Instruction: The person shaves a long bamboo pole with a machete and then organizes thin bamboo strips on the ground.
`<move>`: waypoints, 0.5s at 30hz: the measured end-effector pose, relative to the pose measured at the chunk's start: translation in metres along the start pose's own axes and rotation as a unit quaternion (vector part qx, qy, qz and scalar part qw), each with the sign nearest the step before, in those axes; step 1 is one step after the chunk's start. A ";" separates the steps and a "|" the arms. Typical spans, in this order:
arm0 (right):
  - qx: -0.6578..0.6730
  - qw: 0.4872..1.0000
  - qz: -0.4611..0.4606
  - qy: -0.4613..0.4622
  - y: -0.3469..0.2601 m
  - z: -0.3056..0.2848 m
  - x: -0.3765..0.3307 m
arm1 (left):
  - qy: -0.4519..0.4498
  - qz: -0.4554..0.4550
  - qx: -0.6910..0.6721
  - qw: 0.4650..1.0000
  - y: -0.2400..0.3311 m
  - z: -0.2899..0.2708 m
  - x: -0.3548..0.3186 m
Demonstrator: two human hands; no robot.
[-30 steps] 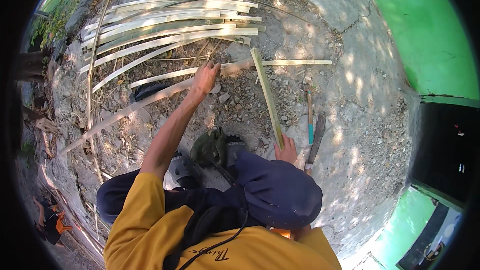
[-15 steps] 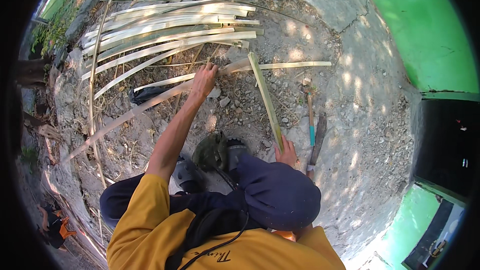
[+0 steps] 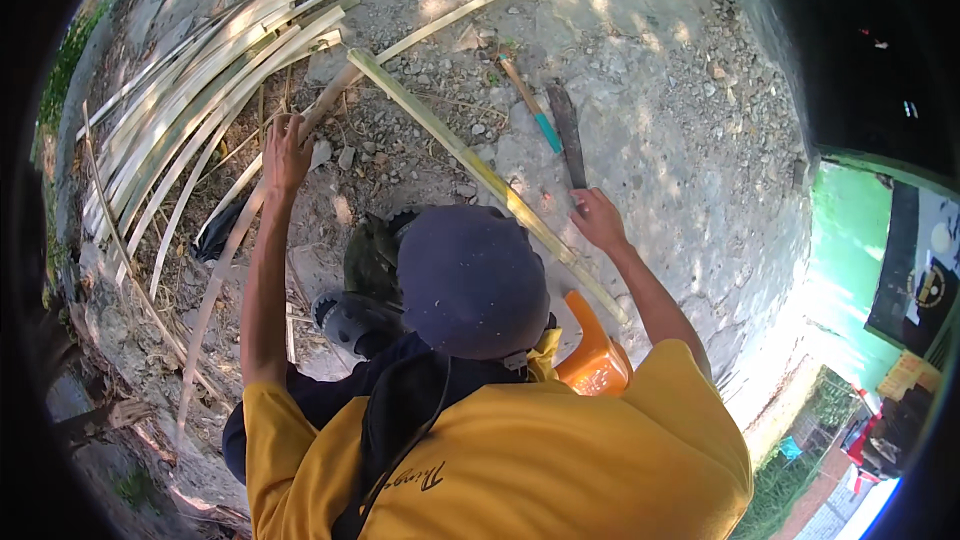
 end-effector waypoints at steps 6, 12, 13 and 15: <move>-0.055 0.983 0.102 -0.139 0.057 -0.036 -0.115 | -0.020 0.067 -0.013 0.997 0.022 -0.014 -0.001; -0.037 0.993 0.090 -0.070 0.027 0.015 -0.145 | -0.081 0.135 -0.108 0.982 0.071 0.008 -0.017; -0.042 0.992 0.099 -0.068 0.034 0.025 -0.147 | -0.108 0.147 -0.105 0.978 0.087 0.014 -0.018; -0.042 0.991 0.114 -0.055 0.039 0.039 -0.141 | -0.114 0.148 -0.119 0.975 0.103 0.023 -0.024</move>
Point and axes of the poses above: each hand's wrist, its own x-axis towards the middle knuckle, its own z-axis out of the palm, y = z × x, the point moved 3 cm from there along x, towards the middle knuckle, and after that the axes turned 12 degrees about y, right-handed, at the moved point
